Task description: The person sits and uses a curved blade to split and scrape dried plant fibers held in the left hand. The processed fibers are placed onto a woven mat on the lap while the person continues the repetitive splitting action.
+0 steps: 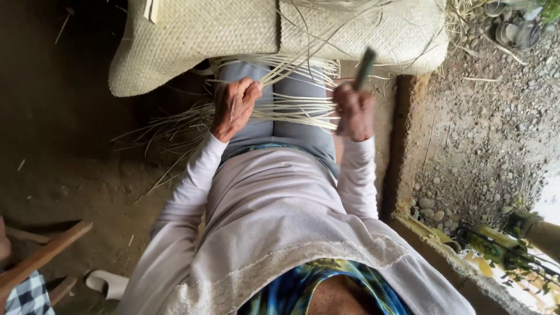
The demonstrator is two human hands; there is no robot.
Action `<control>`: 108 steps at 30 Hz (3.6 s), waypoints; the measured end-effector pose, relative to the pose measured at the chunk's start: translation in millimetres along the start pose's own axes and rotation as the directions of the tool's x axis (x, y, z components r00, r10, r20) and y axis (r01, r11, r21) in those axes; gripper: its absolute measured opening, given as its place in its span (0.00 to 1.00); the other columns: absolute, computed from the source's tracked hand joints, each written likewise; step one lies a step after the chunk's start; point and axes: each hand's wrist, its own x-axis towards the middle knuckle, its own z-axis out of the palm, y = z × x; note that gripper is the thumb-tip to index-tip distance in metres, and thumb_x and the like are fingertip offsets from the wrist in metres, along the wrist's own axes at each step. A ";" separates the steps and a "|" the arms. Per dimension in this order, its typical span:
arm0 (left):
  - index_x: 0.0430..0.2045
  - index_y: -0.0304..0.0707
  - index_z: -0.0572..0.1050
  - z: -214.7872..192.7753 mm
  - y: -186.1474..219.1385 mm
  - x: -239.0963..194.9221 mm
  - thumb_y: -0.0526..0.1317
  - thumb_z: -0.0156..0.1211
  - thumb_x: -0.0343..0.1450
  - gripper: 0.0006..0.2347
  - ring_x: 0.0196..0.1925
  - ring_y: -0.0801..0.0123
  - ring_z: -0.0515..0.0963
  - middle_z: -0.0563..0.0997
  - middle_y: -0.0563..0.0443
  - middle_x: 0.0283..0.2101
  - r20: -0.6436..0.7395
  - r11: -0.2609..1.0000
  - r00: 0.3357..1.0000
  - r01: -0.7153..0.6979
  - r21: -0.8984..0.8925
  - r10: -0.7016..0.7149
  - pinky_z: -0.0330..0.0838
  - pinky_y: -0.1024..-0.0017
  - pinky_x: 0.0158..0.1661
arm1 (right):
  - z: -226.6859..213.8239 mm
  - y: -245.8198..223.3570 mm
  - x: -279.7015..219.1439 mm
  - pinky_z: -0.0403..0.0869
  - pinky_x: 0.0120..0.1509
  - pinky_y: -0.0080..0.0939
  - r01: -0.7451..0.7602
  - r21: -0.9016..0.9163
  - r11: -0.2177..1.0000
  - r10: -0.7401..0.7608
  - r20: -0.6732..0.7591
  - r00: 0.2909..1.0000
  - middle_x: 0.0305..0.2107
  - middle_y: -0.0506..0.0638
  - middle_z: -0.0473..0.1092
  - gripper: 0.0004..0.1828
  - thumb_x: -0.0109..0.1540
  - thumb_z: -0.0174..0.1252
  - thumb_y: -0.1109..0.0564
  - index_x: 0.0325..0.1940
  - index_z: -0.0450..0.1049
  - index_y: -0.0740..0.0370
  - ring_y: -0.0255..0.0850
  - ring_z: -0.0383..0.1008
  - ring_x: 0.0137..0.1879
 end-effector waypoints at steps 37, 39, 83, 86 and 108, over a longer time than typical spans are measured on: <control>0.12 0.37 0.63 -3.5 53.6 -29.4 0.37 0.57 0.67 0.13 0.17 0.55 0.66 0.67 0.48 0.16 -0.008 0.840 0.857 -0.502 0.206 0.515 0.53 0.62 0.20 | 76.5 -53.0 25.9 0.56 0.38 0.45 0.769 -0.606 0.206 -0.631 0.518 0.577 0.17 0.48 0.56 0.19 0.61 0.49 0.46 0.21 0.61 0.60 0.46 0.58 0.27; 0.10 0.39 0.57 -5.7 56.3 -28.9 0.29 0.51 0.63 0.11 0.15 0.58 0.57 0.60 0.49 0.13 0.028 0.855 0.867 -0.496 0.150 0.498 0.49 0.63 0.20 | 77.2 -59.3 24.0 0.56 0.40 0.45 0.753 -0.634 0.177 -0.586 0.547 0.598 0.17 0.46 0.62 0.17 0.64 0.44 0.45 0.30 0.66 0.60 0.44 0.60 0.28; 0.08 0.40 0.62 -5.1 129.0 -28.0 0.32 0.53 0.67 0.14 0.11 0.64 0.67 0.60 0.54 0.10 -0.298 0.732 0.744 -0.659 -0.174 0.598 0.62 0.80 0.18 | 61.1 -74.8 28.5 0.65 0.22 0.34 0.790 -0.431 0.436 -0.823 0.165 0.544 0.10 0.47 0.62 0.15 0.59 0.52 0.53 0.17 0.65 0.57 0.41 0.63 0.15; 0.07 0.38 0.61 -5.5 133.7 -33.4 0.31 0.53 0.67 0.15 0.10 0.69 0.64 0.59 0.53 0.09 -0.270 0.725 0.789 -0.614 -0.312 0.552 0.59 0.80 0.16 | 46.0 -65.2 40.8 0.64 0.20 0.33 0.764 -0.496 0.412 -0.843 0.112 0.526 0.07 0.49 0.60 0.18 0.60 0.50 0.54 0.15 0.63 0.59 0.42 0.62 0.13; 0.08 0.34 0.72 -93.0 101.0 -70.0 0.34 0.50 0.60 0.08 0.18 0.74 0.71 0.73 0.52 0.13 -0.128 0.939 0.990 -0.100 -0.330 0.060 0.65 0.81 0.24 | -334.3 -26.7 39.3 0.65 0.28 0.28 -0.438 -0.873 0.215 -0.813 -0.409 0.414 0.03 0.31 0.54 0.35 0.67 0.33 0.25 0.12 0.68 0.35 0.25 0.53 0.10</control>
